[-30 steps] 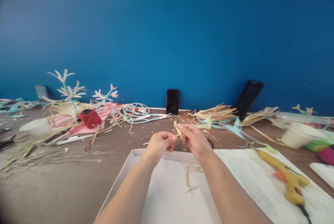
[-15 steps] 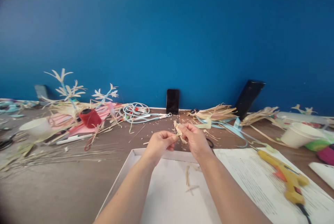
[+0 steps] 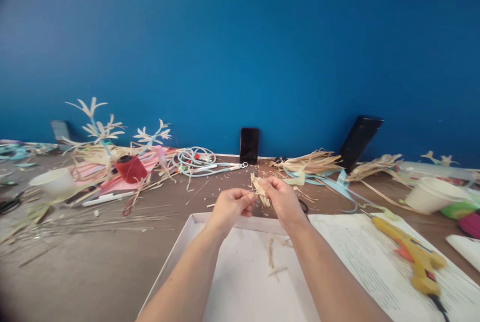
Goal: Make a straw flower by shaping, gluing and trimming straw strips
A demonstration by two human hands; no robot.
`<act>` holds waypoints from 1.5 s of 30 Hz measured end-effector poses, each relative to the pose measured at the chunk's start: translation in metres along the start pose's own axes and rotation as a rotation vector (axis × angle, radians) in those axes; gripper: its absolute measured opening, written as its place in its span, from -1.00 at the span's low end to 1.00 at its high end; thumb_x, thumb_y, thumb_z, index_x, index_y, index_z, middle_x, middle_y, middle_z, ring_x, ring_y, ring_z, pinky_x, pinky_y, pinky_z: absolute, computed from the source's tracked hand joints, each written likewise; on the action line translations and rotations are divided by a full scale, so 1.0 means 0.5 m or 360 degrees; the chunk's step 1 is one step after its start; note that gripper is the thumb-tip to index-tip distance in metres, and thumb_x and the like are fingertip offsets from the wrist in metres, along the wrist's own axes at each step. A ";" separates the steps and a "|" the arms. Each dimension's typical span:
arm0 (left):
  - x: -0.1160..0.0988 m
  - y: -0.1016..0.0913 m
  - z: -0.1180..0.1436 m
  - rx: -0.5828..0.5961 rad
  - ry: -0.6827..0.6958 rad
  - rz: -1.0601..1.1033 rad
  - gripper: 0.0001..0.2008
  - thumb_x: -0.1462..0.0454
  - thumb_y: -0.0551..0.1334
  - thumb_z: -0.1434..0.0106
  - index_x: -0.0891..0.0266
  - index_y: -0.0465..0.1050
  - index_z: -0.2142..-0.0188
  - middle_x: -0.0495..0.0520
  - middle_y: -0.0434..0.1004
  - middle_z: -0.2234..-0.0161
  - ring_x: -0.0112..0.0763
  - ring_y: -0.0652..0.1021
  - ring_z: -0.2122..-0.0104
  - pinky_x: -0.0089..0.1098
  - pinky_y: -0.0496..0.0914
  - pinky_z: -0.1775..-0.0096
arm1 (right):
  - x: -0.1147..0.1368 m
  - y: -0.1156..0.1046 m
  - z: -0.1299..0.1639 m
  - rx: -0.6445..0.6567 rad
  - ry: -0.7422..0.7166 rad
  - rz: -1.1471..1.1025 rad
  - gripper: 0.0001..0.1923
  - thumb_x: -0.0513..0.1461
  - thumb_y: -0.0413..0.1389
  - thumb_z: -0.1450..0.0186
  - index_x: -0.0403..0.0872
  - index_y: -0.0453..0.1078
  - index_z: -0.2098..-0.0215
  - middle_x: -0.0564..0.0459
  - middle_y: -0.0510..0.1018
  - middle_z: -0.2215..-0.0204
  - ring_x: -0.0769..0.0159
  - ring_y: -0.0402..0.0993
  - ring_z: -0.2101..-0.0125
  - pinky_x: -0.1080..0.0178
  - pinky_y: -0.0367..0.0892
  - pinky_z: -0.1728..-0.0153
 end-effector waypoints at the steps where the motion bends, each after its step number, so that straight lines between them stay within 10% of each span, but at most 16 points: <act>1: 0.000 0.000 0.000 0.0001 0.0002 0.0011 -0.79 0.19 0.32 0.02 0.32 0.44 0.55 -0.04 0.37 0.63 -0.57 0.37 0.64 -0.49 0.36 0.54 | 0.000 -0.001 0.000 0.0005 -0.0017 0.0016 -0.67 0.01 0.18 -0.11 -0.08 0.31 0.51 0.17 0.27 0.64 0.44 0.14 0.58 0.33 0.08 0.54; 45: 0.004 -0.005 -0.002 -0.0137 -0.0015 0.0091 -0.82 0.22 0.33 0.03 0.33 0.45 0.52 -0.06 0.33 0.65 -0.57 0.38 0.63 -0.47 0.43 0.50 | 0.025 -0.001 0.010 -0.0192 -0.0137 0.0355 -0.67 0.03 0.16 -0.09 -0.06 0.36 0.52 0.14 0.31 0.65 0.41 0.12 0.60 0.32 0.09 0.57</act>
Point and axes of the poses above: each hand's wrist, its own z-axis away from the middle knuckle, its own y-axis out of the palm, x = y × z, the point moved 4 cm from there along -z, towards the middle knuckle
